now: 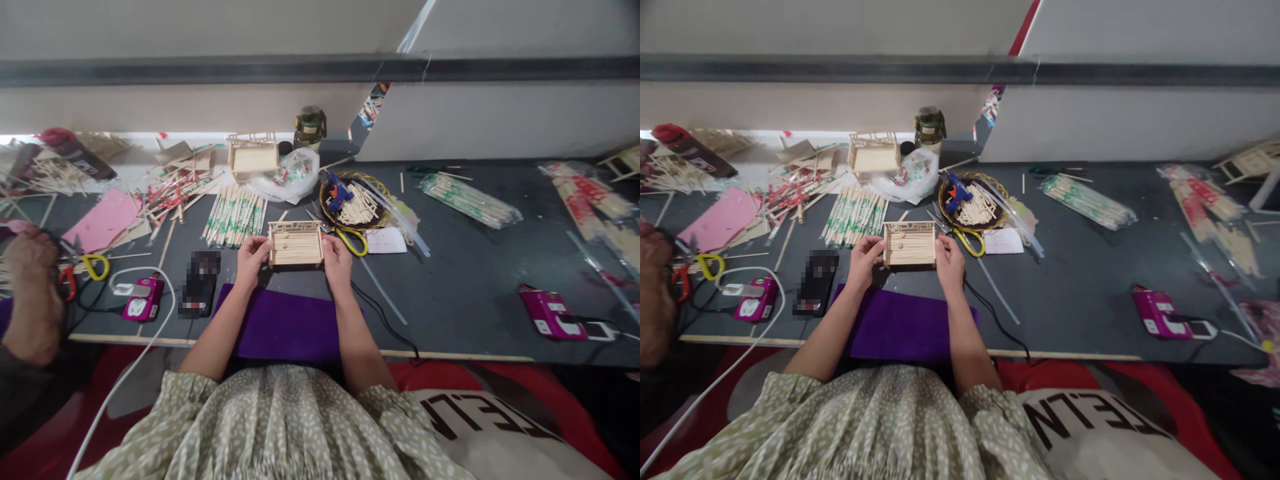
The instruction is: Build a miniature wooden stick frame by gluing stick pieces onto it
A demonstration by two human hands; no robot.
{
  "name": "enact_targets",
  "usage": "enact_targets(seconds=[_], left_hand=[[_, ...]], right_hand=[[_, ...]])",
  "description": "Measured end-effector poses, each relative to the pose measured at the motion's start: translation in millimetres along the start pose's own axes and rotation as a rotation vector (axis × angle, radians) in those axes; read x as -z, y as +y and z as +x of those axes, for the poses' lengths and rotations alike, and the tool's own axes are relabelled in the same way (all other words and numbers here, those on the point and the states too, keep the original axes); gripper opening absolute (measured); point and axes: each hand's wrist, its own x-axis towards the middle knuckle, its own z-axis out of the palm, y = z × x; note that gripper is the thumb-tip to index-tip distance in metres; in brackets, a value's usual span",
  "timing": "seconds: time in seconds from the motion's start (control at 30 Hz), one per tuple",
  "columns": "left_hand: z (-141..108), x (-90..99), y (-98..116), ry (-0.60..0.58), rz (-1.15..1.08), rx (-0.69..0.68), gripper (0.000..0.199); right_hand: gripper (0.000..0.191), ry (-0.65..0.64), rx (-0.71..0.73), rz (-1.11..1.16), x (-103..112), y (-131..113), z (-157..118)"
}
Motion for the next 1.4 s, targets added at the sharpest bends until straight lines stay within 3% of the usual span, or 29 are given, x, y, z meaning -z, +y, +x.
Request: enact_targets(seconds=[0.27,0.5,0.6,0.7,0.8,1.03,1.2,1.4], left_hand=[[1.0,4.1,-5.8,0.01,0.057,-0.095,0.044],[-16.7,21.7,-8.4,0.189,0.151,-0.433,0.035],[-29.1,27.1,-17.8,0.18,0.185,-0.513,0.035],[-39.0,29.7,-27.5,0.147,0.197,-0.53,0.036],[-45.2,29.3,-34.6,0.111,0.204,-0.548,0.034],[-59.2,31.8,-48.3,0.036,0.271,-0.637,0.038],[-68.1,40.4,-54.4,-0.006,0.374,-0.656,0.033],[-69.3,36.3,-56.1,-0.025,0.403,-0.683,0.03]], right_hand=[[0.051,-0.007,0.046,-0.117,4.3,-8.4,-2.2],[0.035,0.148,0.456,-0.368,22.2,-39.9,-19.8],[0.031,0.011,0.543,-0.456,12.9,-47.4,-23.6],[0.028,-0.265,0.516,-0.591,-8.0,-51.8,-22.9],[0.022,-0.39,0.438,-0.79,-30.3,-56.1,-18.8],[0.024,-0.418,0.374,-0.978,-54.8,-56.7,-9.6],[0.023,-0.379,0.361,-0.98,-54.0,-56.8,-3.8],[0.037,-0.358,0.386,-1.024,-53.4,-67.9,-4.3]])
